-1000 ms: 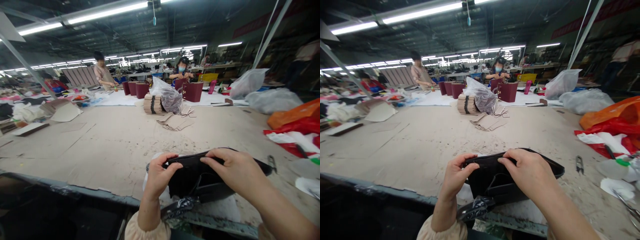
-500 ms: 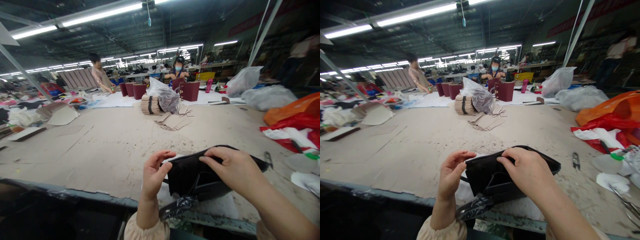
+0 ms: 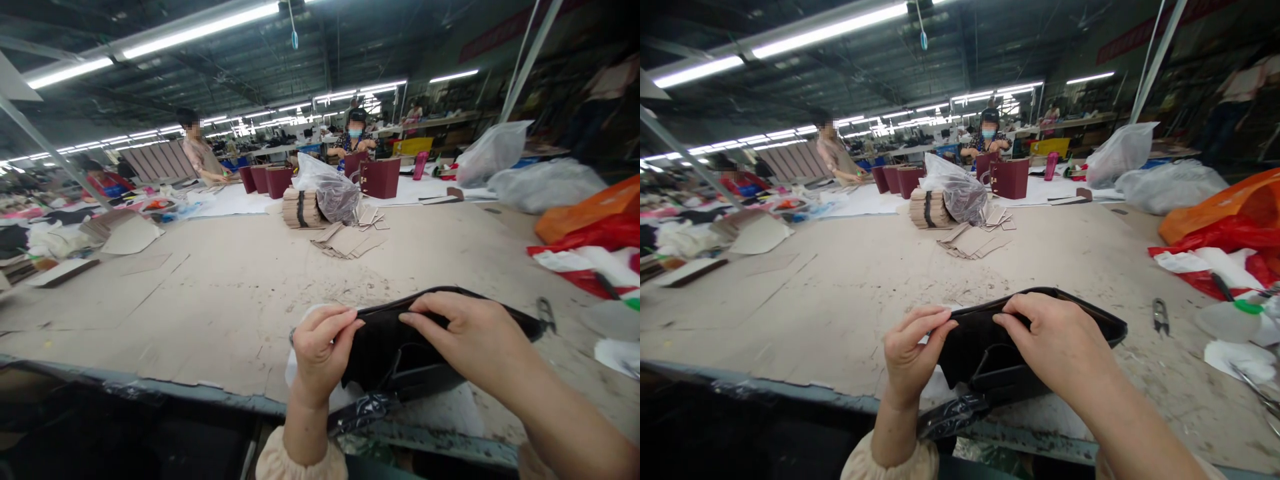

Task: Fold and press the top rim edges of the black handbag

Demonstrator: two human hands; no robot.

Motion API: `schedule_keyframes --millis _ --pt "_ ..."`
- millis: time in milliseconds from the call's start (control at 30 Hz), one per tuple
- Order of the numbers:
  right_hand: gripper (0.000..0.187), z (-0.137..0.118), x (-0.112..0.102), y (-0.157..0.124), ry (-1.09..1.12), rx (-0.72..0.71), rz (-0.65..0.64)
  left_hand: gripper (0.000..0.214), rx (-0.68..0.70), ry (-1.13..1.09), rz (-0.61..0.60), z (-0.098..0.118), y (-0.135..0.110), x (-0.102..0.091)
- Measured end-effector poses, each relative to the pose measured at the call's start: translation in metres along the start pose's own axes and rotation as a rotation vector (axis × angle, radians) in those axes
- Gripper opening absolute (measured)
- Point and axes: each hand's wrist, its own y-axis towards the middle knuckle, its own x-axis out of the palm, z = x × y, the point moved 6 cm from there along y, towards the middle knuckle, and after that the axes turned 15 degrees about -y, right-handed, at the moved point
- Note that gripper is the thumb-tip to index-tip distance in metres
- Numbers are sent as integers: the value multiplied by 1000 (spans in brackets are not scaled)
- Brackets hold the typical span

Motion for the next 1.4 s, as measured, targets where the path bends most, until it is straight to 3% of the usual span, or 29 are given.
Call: schedule_keyframes --millis 133,300,500,633,700,733,800,900,1133,1400 --pt "18 -2 -2 0 8 -10 6 13 -46 -18 1 0 0 1" --pt "19 -1 -3 -1 13 -28 19 9 -305 -274 18 -12 -2 6" --pt "20 2 -1 -3 28 -19 -21 14 -495 -788 389 -33 -9 -8" --pt "22 2 -2 -3 22 -9 -32 32 -510 -773 664 -51 -13 -32" --pt "22 2 -2 -4 11 -2 -30 17 -511 -687 715 -59 -15 -42" --pt "22 2 -2 -4 7 1 -28 13 -515 -649 696 -61 -15 -44" --pt "21 3 -2 -4 4 2 -16 31 -523 -586 601 -62 -13 -45" --pt "22 3 -2 -4 3 -5 4 15 -528 -503 435 -52 -12 -39" --pt "21 4 -1 -1 0 17 -13 17 -548 -219 -14 -14 -2 2" --pt "20 1 -3 0 5 36 -10 14 -522 -143 -76 -15 -3 10"
